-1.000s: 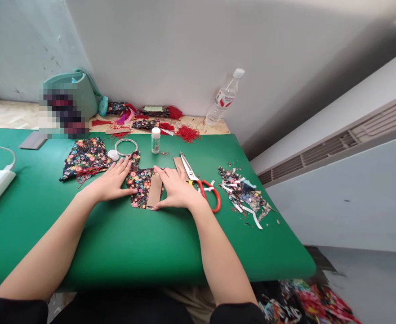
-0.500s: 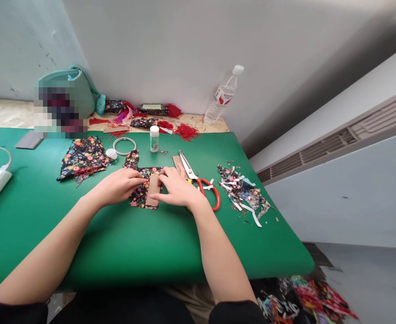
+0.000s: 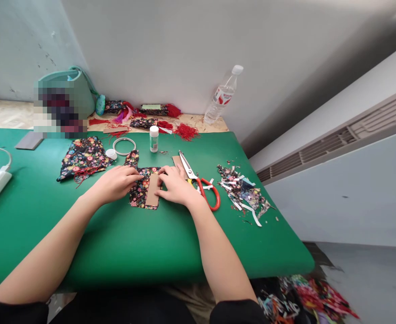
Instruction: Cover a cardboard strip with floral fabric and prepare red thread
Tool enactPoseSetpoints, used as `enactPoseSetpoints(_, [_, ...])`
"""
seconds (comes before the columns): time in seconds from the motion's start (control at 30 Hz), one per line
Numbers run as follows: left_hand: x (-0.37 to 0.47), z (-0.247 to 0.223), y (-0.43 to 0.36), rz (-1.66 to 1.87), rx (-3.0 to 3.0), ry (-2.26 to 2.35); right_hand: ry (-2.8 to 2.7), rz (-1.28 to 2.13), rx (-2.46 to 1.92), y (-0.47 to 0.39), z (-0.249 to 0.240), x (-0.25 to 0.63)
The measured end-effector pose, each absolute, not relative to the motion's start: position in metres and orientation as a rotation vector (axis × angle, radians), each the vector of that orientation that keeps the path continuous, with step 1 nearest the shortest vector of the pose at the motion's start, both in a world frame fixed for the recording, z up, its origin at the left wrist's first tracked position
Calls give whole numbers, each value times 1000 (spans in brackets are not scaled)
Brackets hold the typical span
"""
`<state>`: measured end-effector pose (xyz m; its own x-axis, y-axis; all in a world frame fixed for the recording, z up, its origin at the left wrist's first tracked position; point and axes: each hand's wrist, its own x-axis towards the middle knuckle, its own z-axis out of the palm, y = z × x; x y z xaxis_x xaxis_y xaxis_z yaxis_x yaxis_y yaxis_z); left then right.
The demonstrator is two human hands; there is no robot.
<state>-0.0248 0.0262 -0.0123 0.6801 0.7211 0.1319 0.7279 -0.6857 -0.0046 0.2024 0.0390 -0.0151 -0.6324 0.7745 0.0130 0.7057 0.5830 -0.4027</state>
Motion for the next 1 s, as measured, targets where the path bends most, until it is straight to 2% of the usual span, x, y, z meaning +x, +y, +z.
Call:
enactPoseSetpoints(0.5, [-16,-11,18,-284,-3027,-1139,-2539,587,-1452,42,-14,202])
enactPoseSetpoints(1.0, [-14,-13,18,-311,-3105,-1198,-2527,523,-1319,42,-17,202])
